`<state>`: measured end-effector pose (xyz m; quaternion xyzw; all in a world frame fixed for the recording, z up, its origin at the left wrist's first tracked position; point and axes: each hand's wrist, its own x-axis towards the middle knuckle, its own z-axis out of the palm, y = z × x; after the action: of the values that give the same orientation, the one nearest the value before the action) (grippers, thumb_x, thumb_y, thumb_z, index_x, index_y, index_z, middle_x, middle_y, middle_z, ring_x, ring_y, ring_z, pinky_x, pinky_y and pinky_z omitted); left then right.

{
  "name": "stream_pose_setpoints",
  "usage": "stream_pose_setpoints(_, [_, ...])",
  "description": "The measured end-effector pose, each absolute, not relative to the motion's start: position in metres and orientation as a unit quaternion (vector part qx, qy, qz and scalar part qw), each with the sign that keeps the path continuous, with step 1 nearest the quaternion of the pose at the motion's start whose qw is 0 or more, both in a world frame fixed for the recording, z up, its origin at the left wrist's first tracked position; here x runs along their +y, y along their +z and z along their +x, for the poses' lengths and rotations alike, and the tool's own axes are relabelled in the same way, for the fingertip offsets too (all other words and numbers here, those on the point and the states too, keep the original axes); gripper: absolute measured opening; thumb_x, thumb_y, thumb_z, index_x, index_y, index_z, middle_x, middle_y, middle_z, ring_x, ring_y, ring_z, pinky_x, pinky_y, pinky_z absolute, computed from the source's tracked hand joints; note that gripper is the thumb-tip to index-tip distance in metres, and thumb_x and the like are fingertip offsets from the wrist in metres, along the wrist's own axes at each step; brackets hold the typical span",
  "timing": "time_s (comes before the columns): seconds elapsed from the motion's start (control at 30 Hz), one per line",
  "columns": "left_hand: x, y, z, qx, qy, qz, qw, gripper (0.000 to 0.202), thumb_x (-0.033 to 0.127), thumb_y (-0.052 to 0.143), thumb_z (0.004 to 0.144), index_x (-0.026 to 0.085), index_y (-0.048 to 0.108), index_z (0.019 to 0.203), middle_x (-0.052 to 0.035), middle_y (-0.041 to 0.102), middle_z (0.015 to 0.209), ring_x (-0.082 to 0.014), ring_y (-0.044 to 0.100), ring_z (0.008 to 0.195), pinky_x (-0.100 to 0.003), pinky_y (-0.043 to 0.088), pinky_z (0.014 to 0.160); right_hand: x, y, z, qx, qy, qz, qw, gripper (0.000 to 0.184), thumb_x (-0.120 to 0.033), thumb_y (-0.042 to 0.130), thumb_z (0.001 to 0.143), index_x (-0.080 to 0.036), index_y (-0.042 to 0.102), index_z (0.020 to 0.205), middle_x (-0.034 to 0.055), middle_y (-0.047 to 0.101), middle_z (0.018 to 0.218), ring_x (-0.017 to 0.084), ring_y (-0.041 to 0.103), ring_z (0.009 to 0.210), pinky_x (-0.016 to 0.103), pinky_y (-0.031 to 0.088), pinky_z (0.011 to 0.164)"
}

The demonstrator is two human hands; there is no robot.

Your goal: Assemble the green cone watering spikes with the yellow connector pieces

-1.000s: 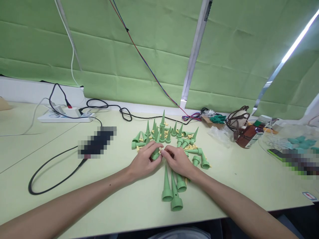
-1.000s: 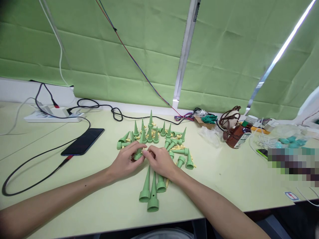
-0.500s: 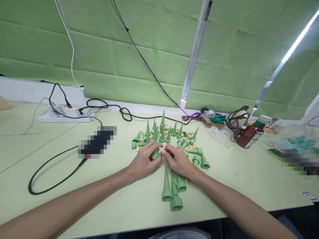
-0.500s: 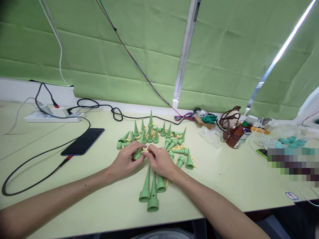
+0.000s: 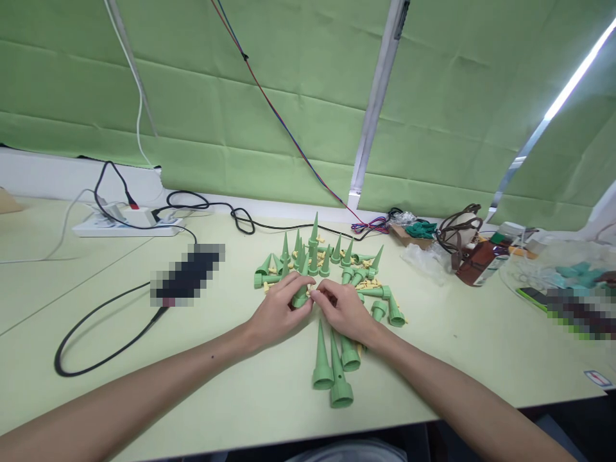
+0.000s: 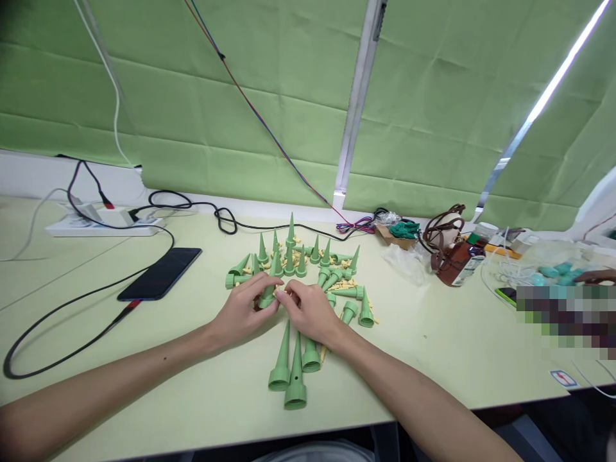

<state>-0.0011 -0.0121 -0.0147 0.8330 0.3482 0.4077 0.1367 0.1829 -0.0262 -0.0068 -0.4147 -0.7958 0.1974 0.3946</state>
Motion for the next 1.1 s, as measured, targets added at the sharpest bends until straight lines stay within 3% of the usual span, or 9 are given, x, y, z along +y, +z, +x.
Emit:
stream_pose_setpoints(0.17, [-0.0136, -0.0135, -0.001, 0.35, 0.403, 0.833, 0.142, 0.023, 0.019, 0.053, 0.09, 0.021, 0.059, 0.112, -0.0024, 0.058, 0.095, -0.0122, 0.054, 0.075, -0.021, 0.042, 0.056, -0.0272, -0.0084, 0.1828, -0.791, 0.218, -0.405, 0.405, 0.012, -0.031, 0.053, 0.095, -0.02, 0.056, 0.095, -0.0064, 0.05, 0.057, 0.011, 0.046, 0.05, 0.024, 0.033, 0.053])
stream_pose_setpoints(0.5, [-0.0137, -0.0145, -0.0013, 0.354, 0.4, 0.833, 0.143, 0.023, 0.019, 0.053, 0.09, 0.021, 0.059, 0.112, -0.0029, 0.059, 0.097, -0.0133, 0.055, 0.077, -0.022, 0.042, 0.058, -0.0274, -0.0059, 0.1839, -0.792, 0.224, -0.401, 0.403, 0.016, -0.03, 0.05, 0.097, -0.02, 0.054, 0.085, -0.0074, 0.045, 0.055, 0.011, 0.043, 0.05, 0.024, 0.029, 0.053])
stream_pose_setpoints(1.1, [-0.0146, -0.0133, -0.0012, 0.36, 0.387, 0.837, 0.141, 0.021, 0.023, 0.05, 0.091, 0.02, 0.058, 0.111, -0.0049, 0.06, 0.099, -0.0161, 0.057, 0.081, -0.026, 0.046, 0.066, -0.0266, -0.0053, 0.1846, -0.797, 0.197, -0.411, 0.397, 0.023, -0.031, 0.049, 0.098, -0.02, 0.058, 0.08, -0.0047, 0.05, 0.06, 0.011, 0.046, 0.053, 0.024, 0.032, 0.055])
